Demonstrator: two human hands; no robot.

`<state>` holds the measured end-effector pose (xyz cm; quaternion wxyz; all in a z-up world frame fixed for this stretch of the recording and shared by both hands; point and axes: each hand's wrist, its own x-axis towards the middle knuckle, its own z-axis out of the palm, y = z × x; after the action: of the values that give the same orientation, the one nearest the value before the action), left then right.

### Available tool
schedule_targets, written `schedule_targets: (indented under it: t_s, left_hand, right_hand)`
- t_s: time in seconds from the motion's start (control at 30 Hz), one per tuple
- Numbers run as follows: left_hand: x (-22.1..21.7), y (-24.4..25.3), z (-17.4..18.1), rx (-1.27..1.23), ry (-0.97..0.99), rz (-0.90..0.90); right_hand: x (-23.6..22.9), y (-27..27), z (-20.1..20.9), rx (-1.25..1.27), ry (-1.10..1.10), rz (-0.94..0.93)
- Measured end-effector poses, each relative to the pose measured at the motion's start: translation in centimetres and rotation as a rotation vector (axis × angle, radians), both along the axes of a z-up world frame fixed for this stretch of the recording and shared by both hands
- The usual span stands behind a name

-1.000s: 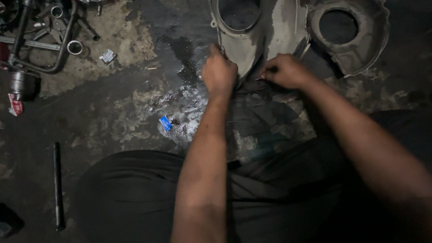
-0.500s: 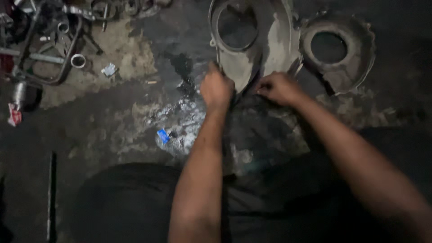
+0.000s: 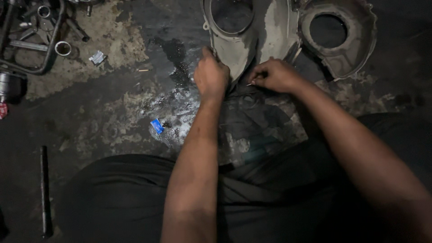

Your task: The person cleans an engine cover by hand and with a cloth while sitting on the floor. They use a small tool to scrape debris and wipe the surfaces of the plastic part.

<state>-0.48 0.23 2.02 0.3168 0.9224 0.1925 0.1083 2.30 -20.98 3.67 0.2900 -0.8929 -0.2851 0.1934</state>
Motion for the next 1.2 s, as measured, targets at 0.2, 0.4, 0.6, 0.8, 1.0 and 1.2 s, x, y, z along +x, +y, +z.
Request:
schedule_targets:
  t_s: [0.2,0.4,0.6,0.8,1.0,1.2]
  left_hand:
    - [0.1,0.0,0.3,-0.015,0.057,0.001]
    - [-0.5,-0.4,-0.1,-0.048,0.011,0.022]
    - [-0.2,-0.1,-0.9,-0.010,-0.013,0.051]
    - [-0.2,-0.5,-0.2,-0.030,-0.019,0.041]
    - [-0.1,-0.5,0.1,-0.017,-0.055,0.042]
    - [-0.3,-0.4,0.1,-0.027,0.013,0.024]
  right_hand:
    - [0.6,-0.6,-1.0,0.177,0.030,0.100]
    - [-0.8,0.1,-1.5,0.051,-0.192,-0.010]
    - [-0.1,0.1,-2.9,0.198,-0.024,-0.018]
    - [0.8,-0.5,-4.4,0.172,-0.017,0.020]
    - [0.9,-1.0,-5.3,0.236,-0.180,0.010]
    - [0.7,-0.7,-4.4,0.106,-0.295,0.007]
